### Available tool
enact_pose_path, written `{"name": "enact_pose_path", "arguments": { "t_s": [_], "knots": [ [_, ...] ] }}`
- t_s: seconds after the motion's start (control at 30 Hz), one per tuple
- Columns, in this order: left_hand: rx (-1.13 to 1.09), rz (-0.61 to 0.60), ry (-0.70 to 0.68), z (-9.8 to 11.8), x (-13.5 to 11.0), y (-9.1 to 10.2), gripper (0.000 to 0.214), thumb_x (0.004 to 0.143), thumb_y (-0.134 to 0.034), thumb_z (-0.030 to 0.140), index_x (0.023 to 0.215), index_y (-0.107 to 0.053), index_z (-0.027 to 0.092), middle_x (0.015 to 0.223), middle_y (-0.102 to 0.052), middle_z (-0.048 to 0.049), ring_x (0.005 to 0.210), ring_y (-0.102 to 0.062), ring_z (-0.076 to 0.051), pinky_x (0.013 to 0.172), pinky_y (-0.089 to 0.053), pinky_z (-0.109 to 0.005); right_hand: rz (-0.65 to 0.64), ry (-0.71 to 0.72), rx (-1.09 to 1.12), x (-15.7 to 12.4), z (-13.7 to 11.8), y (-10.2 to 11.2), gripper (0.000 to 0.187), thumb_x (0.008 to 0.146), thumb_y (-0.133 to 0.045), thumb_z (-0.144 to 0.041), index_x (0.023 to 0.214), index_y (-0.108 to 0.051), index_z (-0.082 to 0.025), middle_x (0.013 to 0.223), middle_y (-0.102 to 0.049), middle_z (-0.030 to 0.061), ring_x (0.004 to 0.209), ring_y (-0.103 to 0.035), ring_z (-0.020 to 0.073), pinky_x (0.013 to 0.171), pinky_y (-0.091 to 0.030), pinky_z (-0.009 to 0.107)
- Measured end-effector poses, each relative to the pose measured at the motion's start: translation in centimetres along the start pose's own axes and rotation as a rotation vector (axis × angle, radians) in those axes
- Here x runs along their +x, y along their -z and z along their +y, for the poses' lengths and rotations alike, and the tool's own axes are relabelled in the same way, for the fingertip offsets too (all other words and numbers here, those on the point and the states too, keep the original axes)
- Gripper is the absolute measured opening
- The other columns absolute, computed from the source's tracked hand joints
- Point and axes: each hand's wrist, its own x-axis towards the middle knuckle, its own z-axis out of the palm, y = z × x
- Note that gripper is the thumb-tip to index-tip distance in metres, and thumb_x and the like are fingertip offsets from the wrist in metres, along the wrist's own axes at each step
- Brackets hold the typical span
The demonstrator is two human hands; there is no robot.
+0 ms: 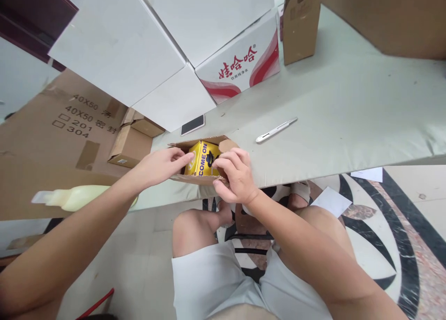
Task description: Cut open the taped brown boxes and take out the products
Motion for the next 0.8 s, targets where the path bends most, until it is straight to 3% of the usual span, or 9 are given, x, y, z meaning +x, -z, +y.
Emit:
{"name": "enact_pose_path", "arguments": {
  "t_s": [0.1,0.17,0.3,0.4,0.5,0.67,0.8],
  "knots": [
    [0.083,-0.197,0.011,0.8,0.7,0.1,0.062,0.081,-0.056,0.08,0.083,-0.068,0.019,0.094,-0.077,-0.0153,0.092,-0.071,-0.034,0.072,-0.043,-0.034,0.005,0.011,-0.026,-0.1,0.2,0.0,0.034,0.079,-0.055,-0.027,0.113,-0.057,-0.026,0.095,-0.061,0.0055,0.097,-0.052,0.0272,0.093,-0.041,0.048],
    [0.052,-0.246,0.013,1.4,1.4,-0.4,0.066,0.076,-0.06,0.081,0.094,-0.069,0.018,0.101,-0.078,-0.016,0.096,-0.071,-0.035,0.073,-0.044,-0.034,0.015,-0.001,-0.046,-0.2,0.2,-0.1,0.035,0.079,-0.056,-0.029,0.114,-0.058,-0.026,0.097,-0.062,0.0062,0.098,-0.053,0.0277,0.095,-0.041,0.049],
    [-0.105,-0.208,0.066,1.8,2.1,-1.4,0.064,0.071,-0.071,0.072,0.104,-0.066,0.017,0.105,-0.078,-0.0145,0.099,-0.072,-0.034,0.067,-0.046,-0.033,0.029,-0.013,-0.11,-0.4,-0.1,-0.6,0.037,0.079,-0.061,-0.03,0.115,-0.057,-0.026,0.101,-0.063,0.0065,0.101,-0.054,0.0275,0.095,-0.042,0.048],
    [-0.25,-0.131,0.029,1.5,2.0,-0.9,0.062,0.068,-0.078,0.057,0.114,-0.063,0.017,0.115,-0.076,-0.0127,0.105,-0.071,-0.031,0.07,-0.051,-0.031,0.04,-0.004,-0.192,-0.4,-0.6,-0.9,0.033,0.081,-0.064,-0.029,0.113,-0.056,-0.027,0.1,-0.063,0.0059,0.105,-0.055,0.027,0.094,-0.044,0.046],
    [-0.429,-0.057,0.014,1.1,1.5,1.2,0.069,0.065,-0.08,0.05,0.122,-0.059,0.017,0.115,-0.076,-0.0112,0.098,-0.074,-0.027,0.072,-0.055,-0.031,0.053,0.001,-0.257,-0.4,-0.7,-1.0,0.033,0.083,-0.067,-0.029,0.115,-0.057,-0.027,0.101,-0.065,0.0057,0.107,-0.055,0.0265,0.094,-0.043,0.044],
    [-0.684,0.079,-0.036,0.1,-1.1,6.1,0.076,0.058,-0.085,0.045,0.126,-0.063,0.016,0.116,-0.077,-0.0109,0.097,-0.075,-0.029,0.081,-0.059,-0.038,0.093,-0.004,-0.303,-0.4,0.2,-0.8,0.04,0.083,-0.071,-0.029,0.12,-0.054,-0.029,0.107,-0.065,0.0062,0.11,-0.057,0.0272,0.095,-0.042,0.044],
    [-0.839,0.248,-0.025,-2.0,-3.8,8.6,0.059,0.065,-0.077,0.045,0.116,-0.073,0.017,0.102,-0.083,-0.0043,0.112,-0.073,-0.037,0.09,-0.062,-0.044,0.13,-0.014,-0.336,-0.1,1.0,-0.6,0.044,0.082,-0.074,-0.029,0.121,-0.054,-0.029,0.108,-0.065,0.0065,0.11,-0.057,0.0279,0.094,-0.039,0.044]
  ]
}}
